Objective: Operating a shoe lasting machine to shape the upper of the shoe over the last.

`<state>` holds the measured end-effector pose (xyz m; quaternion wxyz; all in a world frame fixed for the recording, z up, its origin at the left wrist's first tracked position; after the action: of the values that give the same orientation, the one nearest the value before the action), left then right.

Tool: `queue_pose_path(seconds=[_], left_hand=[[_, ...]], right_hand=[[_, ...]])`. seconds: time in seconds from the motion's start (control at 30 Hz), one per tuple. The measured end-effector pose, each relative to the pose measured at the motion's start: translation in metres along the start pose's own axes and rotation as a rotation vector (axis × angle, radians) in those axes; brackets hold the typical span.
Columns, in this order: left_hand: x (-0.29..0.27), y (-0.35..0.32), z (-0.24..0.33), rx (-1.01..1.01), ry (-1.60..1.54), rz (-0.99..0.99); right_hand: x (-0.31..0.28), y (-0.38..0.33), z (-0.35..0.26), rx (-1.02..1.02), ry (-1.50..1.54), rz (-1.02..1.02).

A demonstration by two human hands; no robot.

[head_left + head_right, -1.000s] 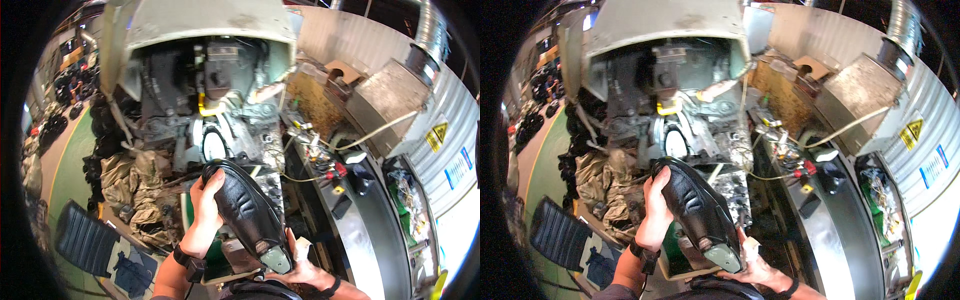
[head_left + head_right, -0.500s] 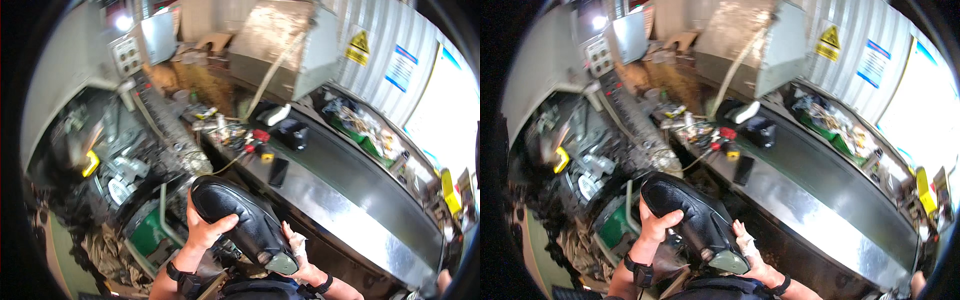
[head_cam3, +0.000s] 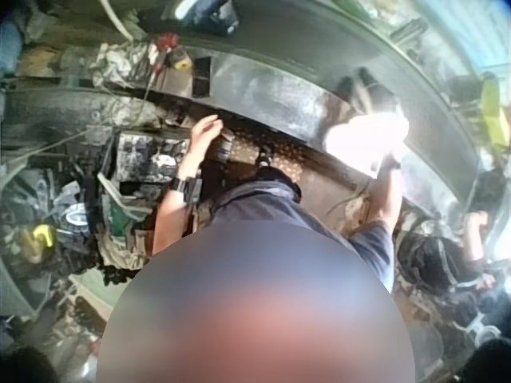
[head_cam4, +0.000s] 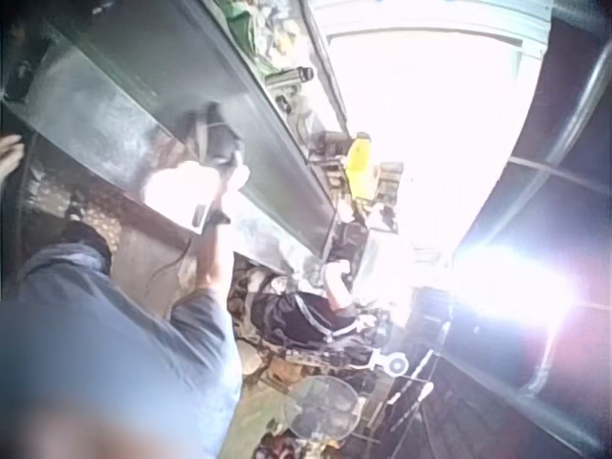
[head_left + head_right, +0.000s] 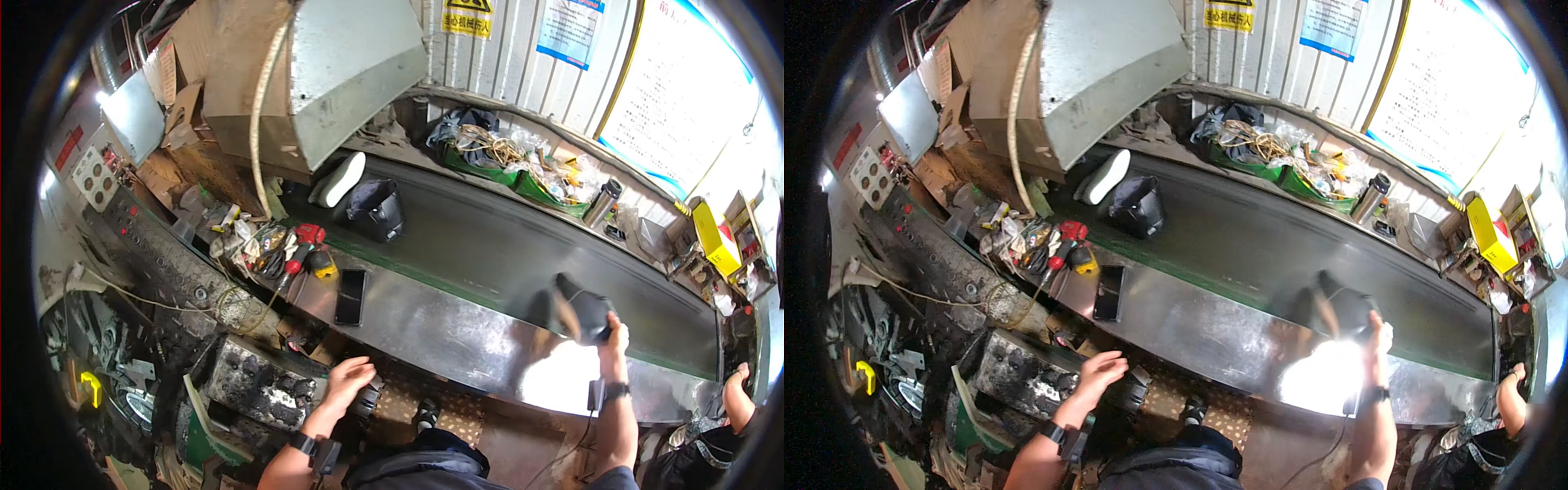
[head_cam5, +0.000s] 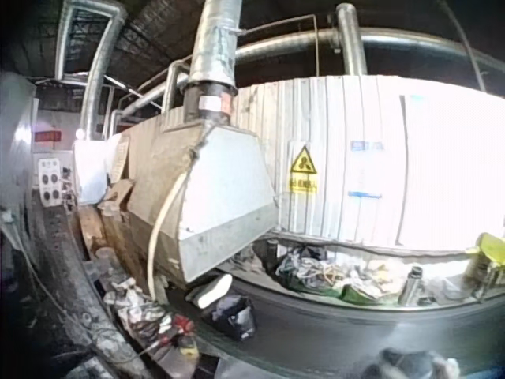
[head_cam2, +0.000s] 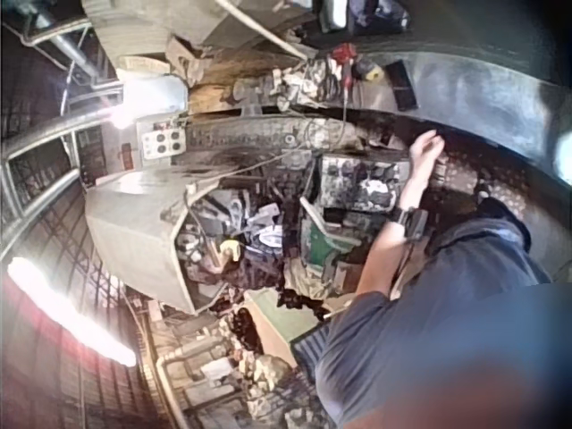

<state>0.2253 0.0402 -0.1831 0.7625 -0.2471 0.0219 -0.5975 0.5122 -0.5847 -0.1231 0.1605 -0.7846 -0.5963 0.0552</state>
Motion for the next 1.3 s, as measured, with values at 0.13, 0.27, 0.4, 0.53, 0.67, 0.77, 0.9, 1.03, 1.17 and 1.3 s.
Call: queue_pose_path(seconds=[0.13,0.27,0.4,0.53,0.67,0.77,0.9,1.03,1.17,1.3], left_hand=[[-0.054,-0.023,-0.023,-0.052,0.112,0.164],[-0.084,-0.025,-0.029,-0.134,0.027,0.262],[-0.070,0.036,0.006,-0.061,0.266,0.172],[-0.024,0.139,0.054,0.111,0.284,-0.037],[-0.011,0.247,0.118,0.159,0.520,-0.025],[-0.020,0.312,0.176,0.279,0.914,0.146],[-0.033,0.384,0.210,0.071,1.209,0.110],[0.043,0.412,0.228,0.045,1.159,-0.455],[0.144,0.377,0.210,0.059,0.828,-1.221],[0.040,0.462,0.264,0.384,0.928,-0.353]], right_hand=[[-0.082,0.105,0.057,-0.114,0.399,0.130],[0.056,0.102,0.101,-0.192,-0.150,-0.160],[0.291,-0.062,0.147,-0.345,-0.837,-0.885],[0.397,-0.222,0.161,-1.165,-1.370,-1.096],[0.340,-0.202,0.176,-0.840,-1.558,-1.085],[0.273,-0.188,0.166,-0.651,-1.287,-1.047],[0.212,-0.151,0.166,-0.138,-0.892,-0.814],[0.212,-0.113,0.140,0.039,-0.188,-0.406],[0.274,-0.102,0.132,0.279,0.498,-0.437],[0.290,-0.101,0.144,0.434,0.537,-0.251]])
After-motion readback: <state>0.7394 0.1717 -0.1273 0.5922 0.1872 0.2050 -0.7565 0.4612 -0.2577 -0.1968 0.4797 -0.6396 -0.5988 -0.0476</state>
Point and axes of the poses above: each hand's wrist, its own y-axis towards the middle knuckle, its own x-axis out of the palm, z = x × y, the point moved 9 cm from there along y, towards the middle knuckle, and after that the axes turned 13 degrees about -z, right-handed, at the moved point
